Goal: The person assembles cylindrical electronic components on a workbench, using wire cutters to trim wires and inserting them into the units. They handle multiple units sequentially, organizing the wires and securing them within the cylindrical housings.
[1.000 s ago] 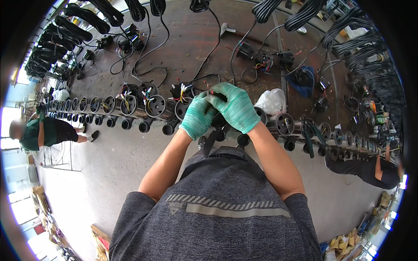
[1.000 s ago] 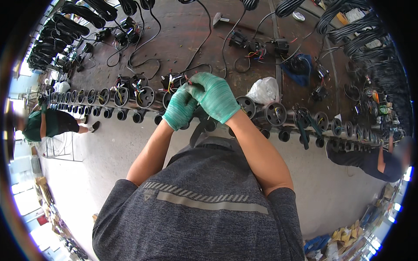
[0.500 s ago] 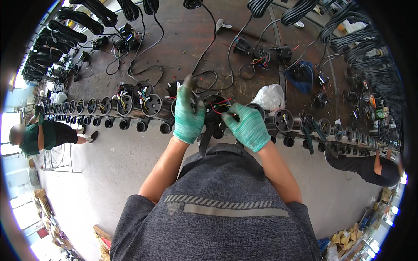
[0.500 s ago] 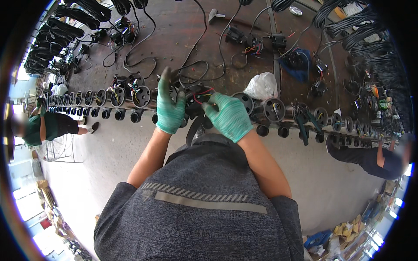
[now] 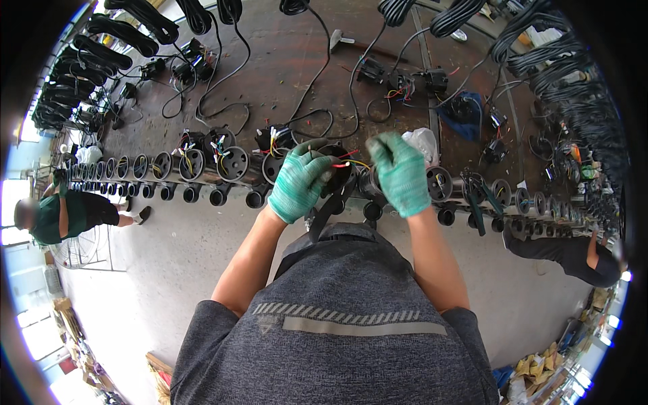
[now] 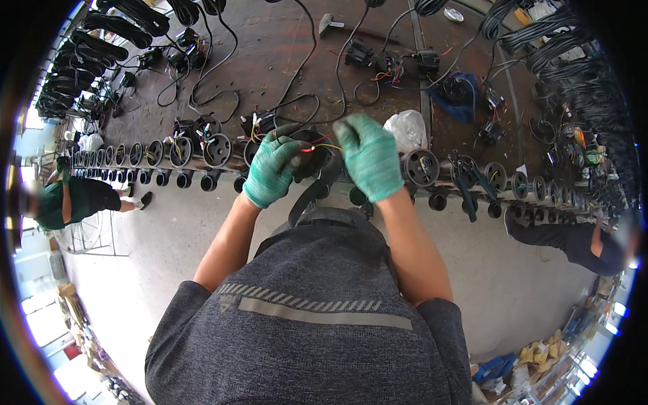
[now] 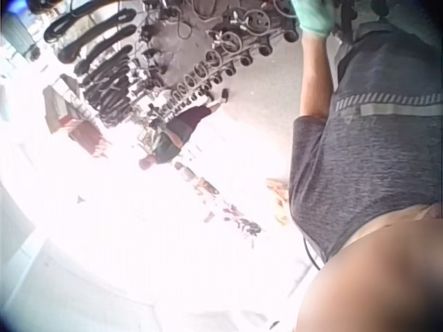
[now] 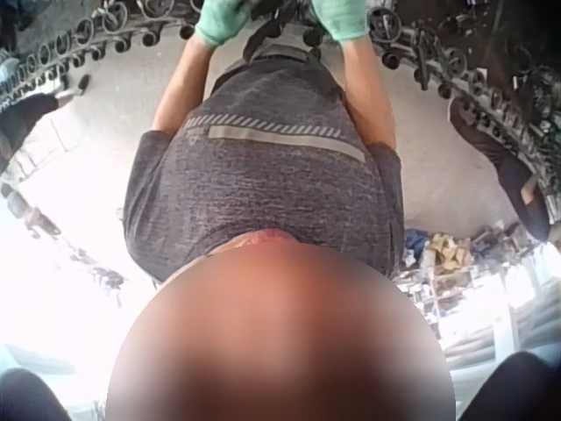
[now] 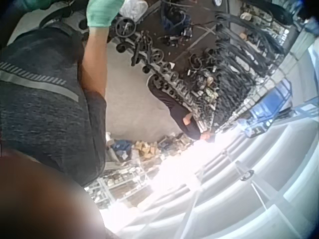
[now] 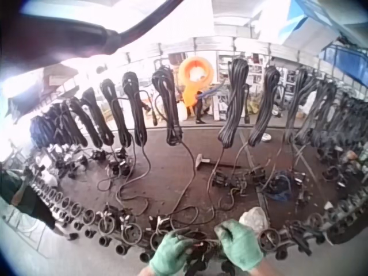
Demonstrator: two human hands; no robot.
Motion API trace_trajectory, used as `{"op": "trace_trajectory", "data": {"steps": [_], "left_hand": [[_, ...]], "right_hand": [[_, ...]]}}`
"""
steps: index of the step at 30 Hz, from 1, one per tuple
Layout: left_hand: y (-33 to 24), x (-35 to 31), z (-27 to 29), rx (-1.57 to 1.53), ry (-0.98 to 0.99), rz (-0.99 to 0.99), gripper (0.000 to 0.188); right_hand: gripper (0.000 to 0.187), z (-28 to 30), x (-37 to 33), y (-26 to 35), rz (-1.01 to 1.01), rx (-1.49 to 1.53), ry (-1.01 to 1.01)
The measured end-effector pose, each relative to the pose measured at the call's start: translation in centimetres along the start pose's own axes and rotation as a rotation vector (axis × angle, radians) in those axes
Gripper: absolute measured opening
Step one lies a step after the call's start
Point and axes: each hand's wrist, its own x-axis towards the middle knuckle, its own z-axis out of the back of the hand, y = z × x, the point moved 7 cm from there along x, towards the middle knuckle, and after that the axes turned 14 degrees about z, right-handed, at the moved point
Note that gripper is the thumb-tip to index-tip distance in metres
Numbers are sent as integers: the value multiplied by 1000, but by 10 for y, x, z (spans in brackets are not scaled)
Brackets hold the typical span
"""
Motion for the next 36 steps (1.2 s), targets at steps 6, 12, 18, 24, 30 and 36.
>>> {"op": "trace_trajectory", "data": {"steps": [6, 12, 18, 24, 30, 36], "left_hand": [[-6, 9, 2, -15, -61, 75, 31], [-3, 15, -3, 144, -128, 100, 27], [1, 26, -10, 366, -60, 206, 23], [12, 19, -13, 334, -47, 247, 24], [9, 21, -12, 301, -51, 198, 24], [32, 20, -13, 95, -4, 298, 24]], "right_hand": [[30, -30, 13, -13, 316, -419, 470], [18, -35, 10, -18, 335, -624, 641], [17, -34, 3, 15, 403, -479, 494], [16, -33, -2, -21, 138, -66, 289], [14, -37, 9, -1, 219, -80, 265], [13, -41, 15, -3, 255, -141, 252]]}}
